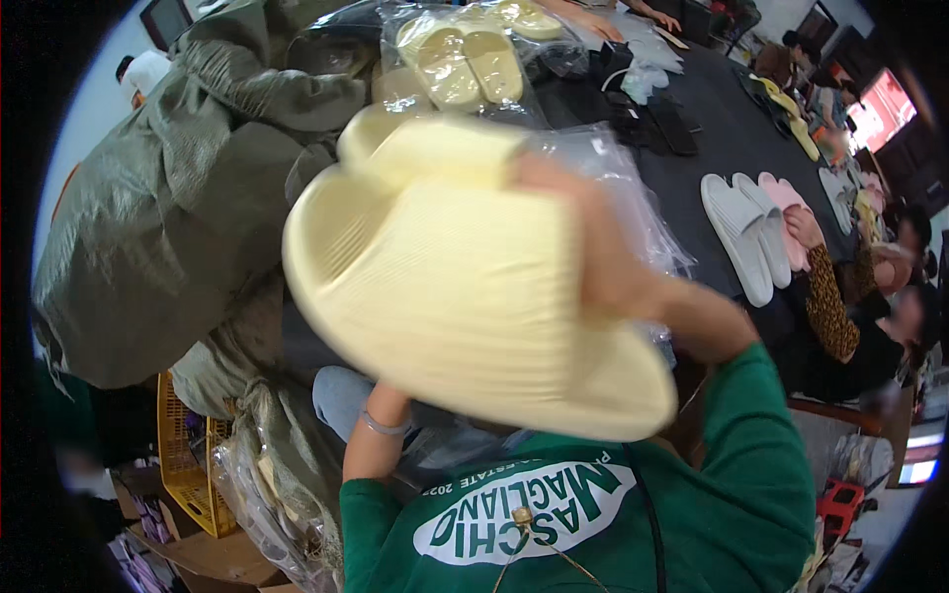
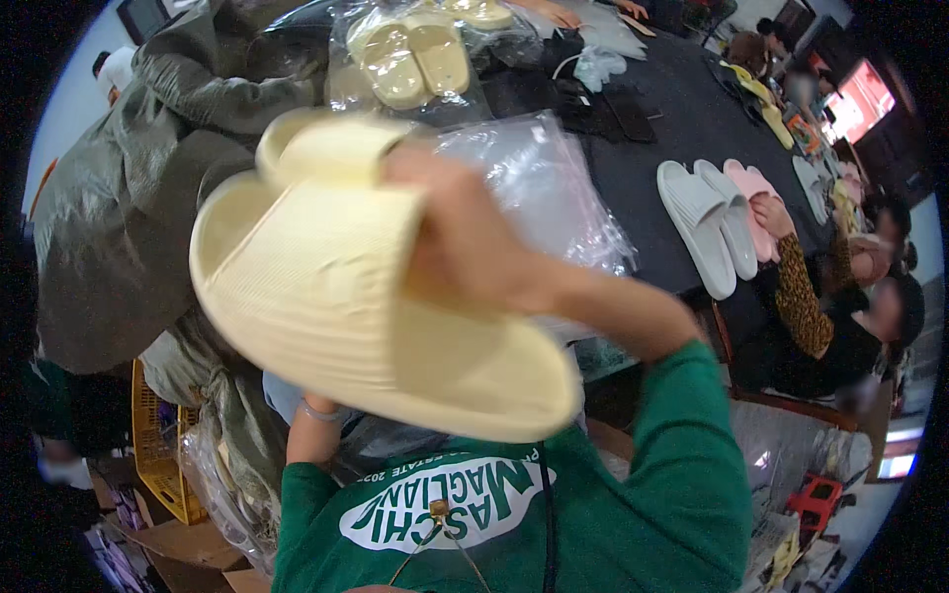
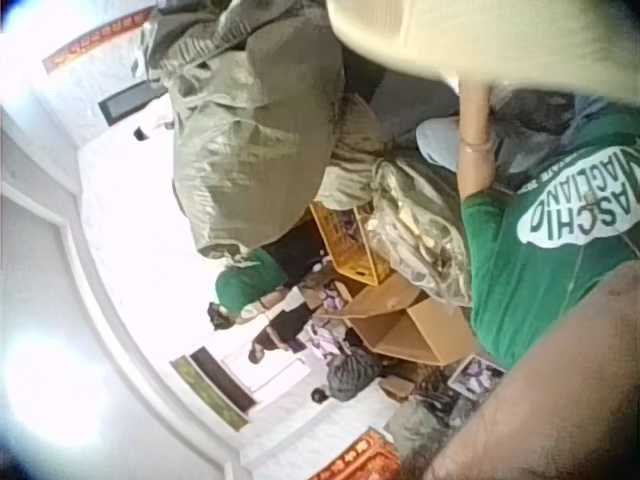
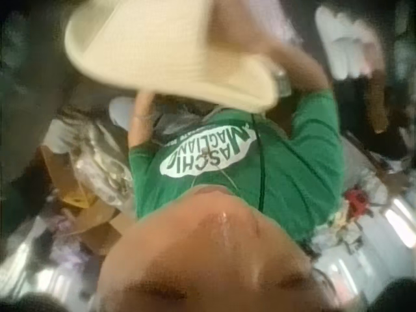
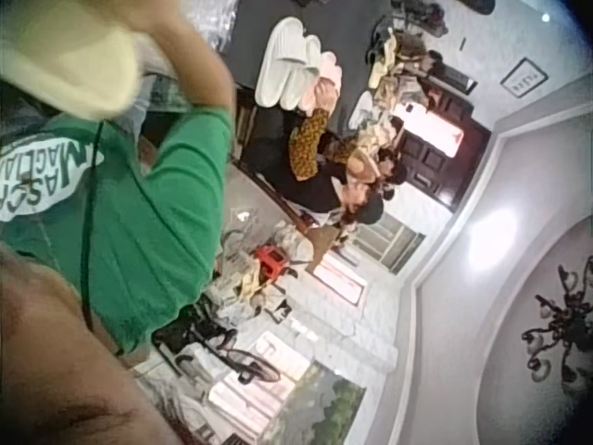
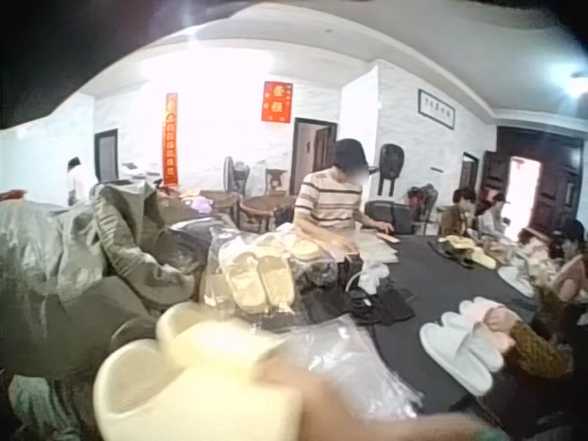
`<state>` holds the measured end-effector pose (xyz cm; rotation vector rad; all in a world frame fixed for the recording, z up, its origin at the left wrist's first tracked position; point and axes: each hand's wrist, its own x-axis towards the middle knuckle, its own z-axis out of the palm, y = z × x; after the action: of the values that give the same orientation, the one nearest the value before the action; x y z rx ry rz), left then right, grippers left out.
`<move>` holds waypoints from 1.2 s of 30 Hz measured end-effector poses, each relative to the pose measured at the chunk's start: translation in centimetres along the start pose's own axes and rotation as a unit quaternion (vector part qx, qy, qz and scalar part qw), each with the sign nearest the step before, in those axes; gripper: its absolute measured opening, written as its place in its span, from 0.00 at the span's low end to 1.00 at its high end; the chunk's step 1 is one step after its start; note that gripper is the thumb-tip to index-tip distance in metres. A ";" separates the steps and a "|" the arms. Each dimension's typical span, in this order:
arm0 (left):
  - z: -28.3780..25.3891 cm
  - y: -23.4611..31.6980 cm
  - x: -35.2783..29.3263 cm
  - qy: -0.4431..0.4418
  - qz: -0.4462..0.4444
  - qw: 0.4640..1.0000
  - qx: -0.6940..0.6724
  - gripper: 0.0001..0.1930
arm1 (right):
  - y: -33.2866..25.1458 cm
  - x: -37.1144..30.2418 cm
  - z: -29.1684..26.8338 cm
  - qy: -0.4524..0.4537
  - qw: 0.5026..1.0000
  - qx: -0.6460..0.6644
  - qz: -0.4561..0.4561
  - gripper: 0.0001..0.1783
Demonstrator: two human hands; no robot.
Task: The recorder is packaging pairs of slippers into plastic bags.
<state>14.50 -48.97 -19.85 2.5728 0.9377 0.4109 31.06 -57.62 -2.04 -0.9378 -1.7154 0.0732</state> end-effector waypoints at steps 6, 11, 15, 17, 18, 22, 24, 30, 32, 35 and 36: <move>3.3 -2.7 1.2 0.040 0.063 0.993 -0.093 0.40 | 2.6 -9.0 9.0 -0.058 0.974 0.022 0.218 0.14; 5.0 -3.9 -0.5 0.088 0.061 0.979 -0.173 0.42 | 2.2 -11.2 3.3 0.018 0.925 0.059 0.375 0.13; 1.0 0.5 -0.1 0.043 -0.012 0.992 0.117 0.53 | 4.1 -14.6 -2.5 0.126 0.903 -0.077 0.403 0.13; 0.6 0.8 -0.1 0.038 -0.007 0.994 0.102 0.55 | 5.1 -15.9 -6.1 0.189 0.872 -0.046 0.450 0.12; 0.5 0.8 0.0 0.040 -0.009 0.994 0.104 0.55 | 5.6 -16.4 -7.5 0.217 0.868 -0.007 0.446 0.12; 0.7 1.0 0.0 0.014 -0.012 0.992 0.123 0.55 | 4.8 -13.8 -8.5 0.305 0.888 0.047 0.342 0.11; 0.7 0.9 0.0 0.017 -0.009 0.991 0.131 0.55 | 4.0 -10.7 -5.9 0.283 0.887 0.135 0.340 0.13; 0.6 1.1 0.3 0.010 0.036 0.991 0.128 0.44 | 11.8 -13.0 2.7 -0.086 0.931 -0.293 0.200 0.22; 0.7 0.6 0.2 0.018 0.009 0.992 0.123 0.45 | 12.7 -12.3 3.1 -0.085 0.935 -0.266 0.217 0.22; 0.9 0.6 0.0 0.030 -0.001 0.989 0.142 0.46 | 14.1 -12.1 1.6 -0.064 0.927 -0.269 0.253 0.23; 0.9 0.9 0.0 0.030 0.004 0.990 0.140 0.46 | 14.5 -12.3 0.8 -0.044 0.914 -0.298 0.270 0.23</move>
<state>15.34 -49.81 -20.25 2.8307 1.0749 0.3850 39.05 -54.91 -19.10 -1.8772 -1.5301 -0.0530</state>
